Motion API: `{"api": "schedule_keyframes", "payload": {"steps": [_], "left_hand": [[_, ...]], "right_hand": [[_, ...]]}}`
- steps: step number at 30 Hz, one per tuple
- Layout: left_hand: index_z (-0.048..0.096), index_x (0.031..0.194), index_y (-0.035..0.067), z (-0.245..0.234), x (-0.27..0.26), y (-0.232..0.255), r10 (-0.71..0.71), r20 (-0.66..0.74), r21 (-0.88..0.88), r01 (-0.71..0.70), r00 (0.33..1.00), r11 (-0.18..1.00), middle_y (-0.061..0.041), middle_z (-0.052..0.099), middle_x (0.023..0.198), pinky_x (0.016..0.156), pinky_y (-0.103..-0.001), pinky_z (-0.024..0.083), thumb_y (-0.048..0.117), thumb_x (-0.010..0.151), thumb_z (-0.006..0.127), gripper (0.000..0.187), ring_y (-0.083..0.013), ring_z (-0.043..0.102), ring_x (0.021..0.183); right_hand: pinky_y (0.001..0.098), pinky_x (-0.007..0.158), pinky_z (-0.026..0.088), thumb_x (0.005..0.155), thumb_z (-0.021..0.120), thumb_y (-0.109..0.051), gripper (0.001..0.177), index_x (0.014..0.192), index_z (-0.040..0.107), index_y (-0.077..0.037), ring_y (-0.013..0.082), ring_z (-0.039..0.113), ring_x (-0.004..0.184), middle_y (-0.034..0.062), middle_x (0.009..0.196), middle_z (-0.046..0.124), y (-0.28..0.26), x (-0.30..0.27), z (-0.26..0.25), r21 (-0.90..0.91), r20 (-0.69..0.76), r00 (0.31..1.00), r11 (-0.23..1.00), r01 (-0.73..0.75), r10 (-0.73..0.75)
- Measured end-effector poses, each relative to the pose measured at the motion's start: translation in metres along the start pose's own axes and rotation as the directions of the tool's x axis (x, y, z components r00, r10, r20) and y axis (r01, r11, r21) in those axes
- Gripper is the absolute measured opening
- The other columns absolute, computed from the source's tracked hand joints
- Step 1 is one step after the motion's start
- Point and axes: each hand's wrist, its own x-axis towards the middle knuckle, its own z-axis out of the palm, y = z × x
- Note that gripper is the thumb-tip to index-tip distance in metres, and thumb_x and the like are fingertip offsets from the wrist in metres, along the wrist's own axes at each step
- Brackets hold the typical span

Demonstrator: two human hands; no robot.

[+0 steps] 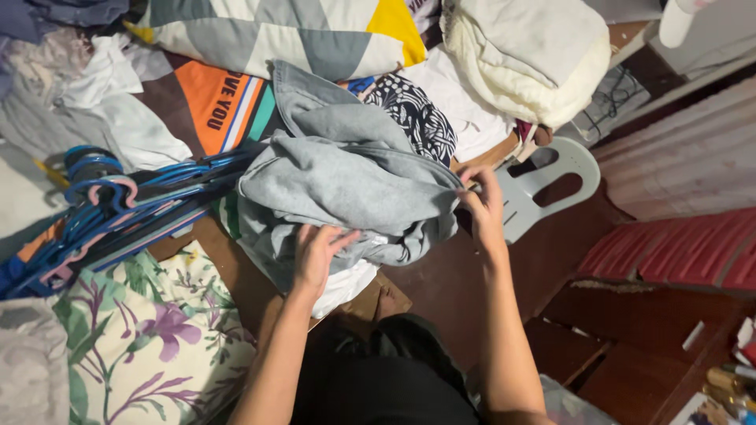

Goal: The person sorts through a pile of clothes and hangers on a bed, unfolding a pair of shorts and a shirt before gathering a bundle of hangers and placing them together.

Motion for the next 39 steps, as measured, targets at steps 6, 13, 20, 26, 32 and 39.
{"api": "schedule_keyframes", "payload": {"steps": [6, 13, 20, 26, 32, 39], "left_hand": [[0.054, 0.106, -0.005, 0.033, -0.001, 0.032, -0.119, -0.108, 0.315, 0.147, 0.987, 0.938, -0.021, 0.065, 0.104, 0.069, -0.044, 0.065, 0.020, 0.095, 0.061, 0.028, -0.0347, 0.077, 0.090], [0.056, 0.110, -0.007, 0.008, 0.008, -0.008, -0.243, -0.228, 0.310, 0.307, 0.943, 0.900, -0.021, 0.059, 0.086, 0.055, -0.040, 0.063, 0.031, 0.104, 0.055, 0.038, -0.0294, 0.072, 0.072], [0.043, 0.139, 0.011, 0.012, -0.028, 0.012, 0.043, -0.303, 0.342, 0.066, 0.952, 0.937, -0.008, 0.065, 0.101, 0.061, -0.031, 0.058, 0.008, 0.092, 0.054, 0.049, -0.0150, 0.067, 0.082], [0.034, 0.146, 0.008, 0.073, -0.067, 0.078, 0.664, -0.262, 0.825, -0.195, 0.700, 0.531, -0.011, 0.057, 0.104, 0.081, -0.033, 0.055, 0.012, 0.084, 0.069, 0.072, -0.0194, 0.062, 0.090], [0.063, 0.119, 0.013, 0.096, -0.037, 0.092, 0.716, 0.257, 0.950, -0.305, 0.649, -0.065, -0.016, 0.055, 0.122, 0.099, -0.046, 0.047, 0.013, 0.080, 0.082, 0.043, -0.0363, 0.055, 0.118], [0.070, 0.100, 0.010, 0.047, 0.013, 0.084, 0.633, 0.200, 0.977, -0.104, 0.748, -0.187, -0.017, 0.061, 0.112, 0.093, -0.050, 0.046, 0.006, 0.069, 0.081, 0.033, -0.0416, 0.055, 0.111]], "right_hand": [[0.0314, 0.095, 0.056, 0.091, 0.057, 0.000, 0.031, 0.116, 0.075, -0.008, 0.0202, 0.073, 0.103, 0.0113, 0.116, 0.078, -0.081, 0.025, 0.059, -0.138, 0.107, 0.941, 0.933, 0.334, -0.321], [0.0417, 0.099, 0.047, 0.081, 0.075, -0.007, 0.035, 0.116, 0.073, -0.006, 0.0348, 0.061, 0.111, 0.0174, 0.117, 0.069, -0.097, 0.035, 0.112, -0.147, 0.402, 0.794, 0.823, 0.548, -0.457], [0.0396, 0.098, 0.049, 0.097, 0.070, -0.010, 0.027, 0.123, 0.071, -0.009, 0.0310, 0.063, 0.108, 0.0100, 0.110, 0.075, -0.090, -0.031, 0.121, 0.126, 0.570, 0.713, 0.901, 0.415, -0.408], [0.0385, 0.092, 0.056, 0.095, 0.063, -0.004, 0.050, 0.142, 0.059, -0.017, 0.0261, 0.065, 0.109, 0.0120, 0.117, 0.064, -0.064, -0.010, 0.130, -0.083, 0.242, 0.917, 0.935, 0.344, -0.316], [0.0548, 0.094, 0.043, 0.071, 0.081, -0.023, 0.063, 0.132, 0.062, -0.023, 0.0429, 0.045, 0.130, 0.0198, 0.142, 0.049, -0.075, 0.007, 0.142, -0.375, 0.455, 0.688, 0.579, 0.724, -0.565], [0.0598, 0.095, 0.035, 0.074, 0.083, -0.039, 0.070, 0.138, 0.059, -0.019, 0.0402, 0.049, 0.124, 0.0194, 0.130, 0.052, -0.064, 0.003, 0.131, -0.385, 0.406, 0.848, 0.778, 0.497, -0.340]]}}
